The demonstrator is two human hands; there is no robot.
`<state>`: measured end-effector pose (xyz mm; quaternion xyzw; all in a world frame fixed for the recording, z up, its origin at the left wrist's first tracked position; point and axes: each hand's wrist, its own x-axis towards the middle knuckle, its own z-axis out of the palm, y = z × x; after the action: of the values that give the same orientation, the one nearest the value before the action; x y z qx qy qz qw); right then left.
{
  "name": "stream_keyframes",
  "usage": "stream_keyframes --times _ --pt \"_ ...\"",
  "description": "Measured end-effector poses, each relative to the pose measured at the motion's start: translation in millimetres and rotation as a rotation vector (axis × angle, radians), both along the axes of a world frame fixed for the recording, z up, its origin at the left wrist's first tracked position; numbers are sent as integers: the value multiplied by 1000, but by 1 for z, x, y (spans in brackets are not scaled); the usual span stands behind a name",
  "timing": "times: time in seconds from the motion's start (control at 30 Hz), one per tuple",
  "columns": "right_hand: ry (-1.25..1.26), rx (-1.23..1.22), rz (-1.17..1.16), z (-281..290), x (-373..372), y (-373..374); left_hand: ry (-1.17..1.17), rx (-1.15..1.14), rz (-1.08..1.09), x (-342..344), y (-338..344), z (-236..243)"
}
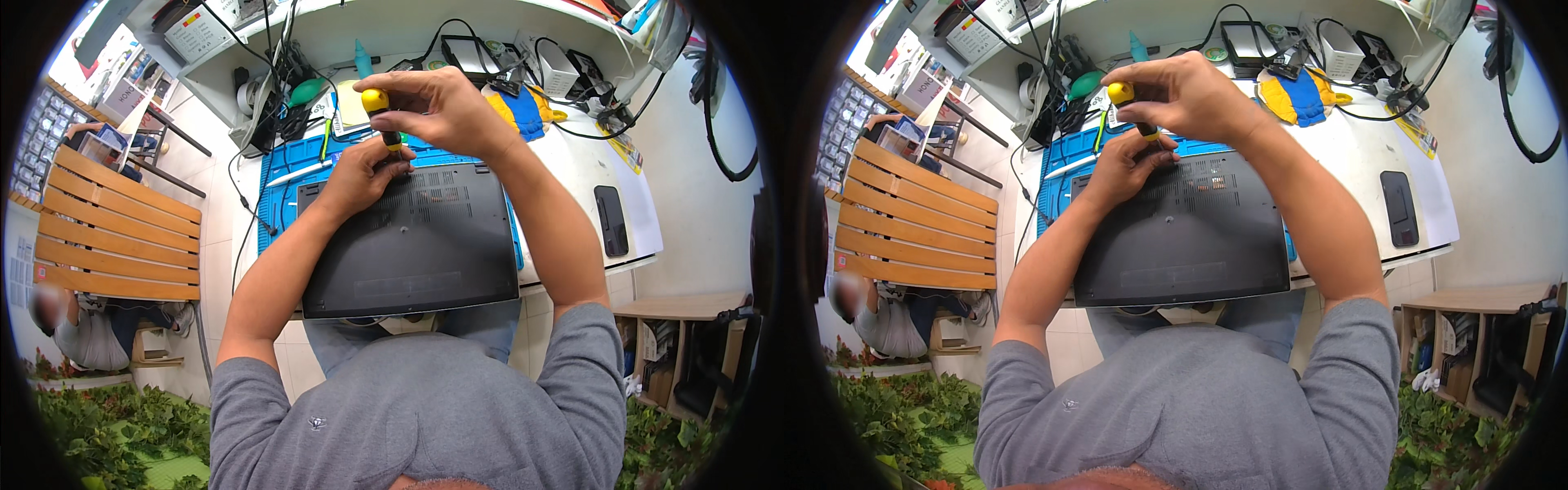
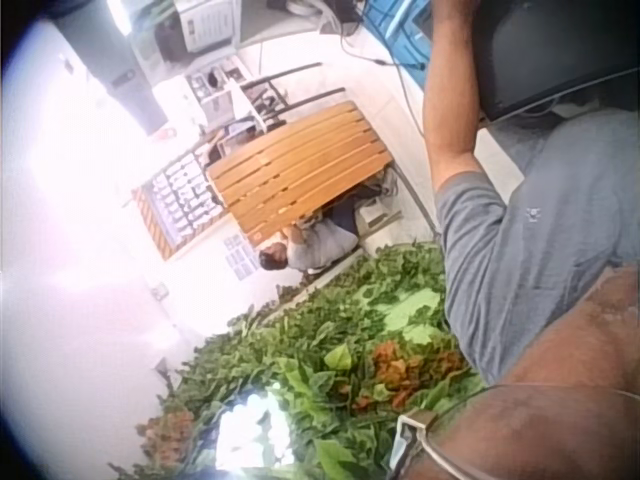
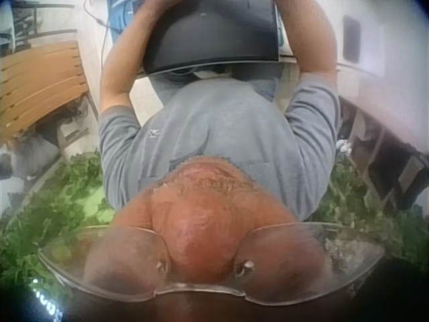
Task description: The person unscrews the back cover of a laptop using a screwdriver, removes the cover by hand, and disconnects a cable inside the device.
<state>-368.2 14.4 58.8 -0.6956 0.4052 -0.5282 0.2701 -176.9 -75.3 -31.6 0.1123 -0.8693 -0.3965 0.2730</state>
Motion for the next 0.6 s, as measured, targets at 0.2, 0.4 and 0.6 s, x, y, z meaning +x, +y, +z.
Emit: stream_keyframes --times 0.2,0.4,0.6 --pt "173 135 54 29 -26 -3 -46 -31 234 -7 13 3" --pt "258 59 15 28 -16 -13 21 191 58 -12 10 6" --pt "199 128 -48 26 5 -12 -378 117 217 -14 8 16"
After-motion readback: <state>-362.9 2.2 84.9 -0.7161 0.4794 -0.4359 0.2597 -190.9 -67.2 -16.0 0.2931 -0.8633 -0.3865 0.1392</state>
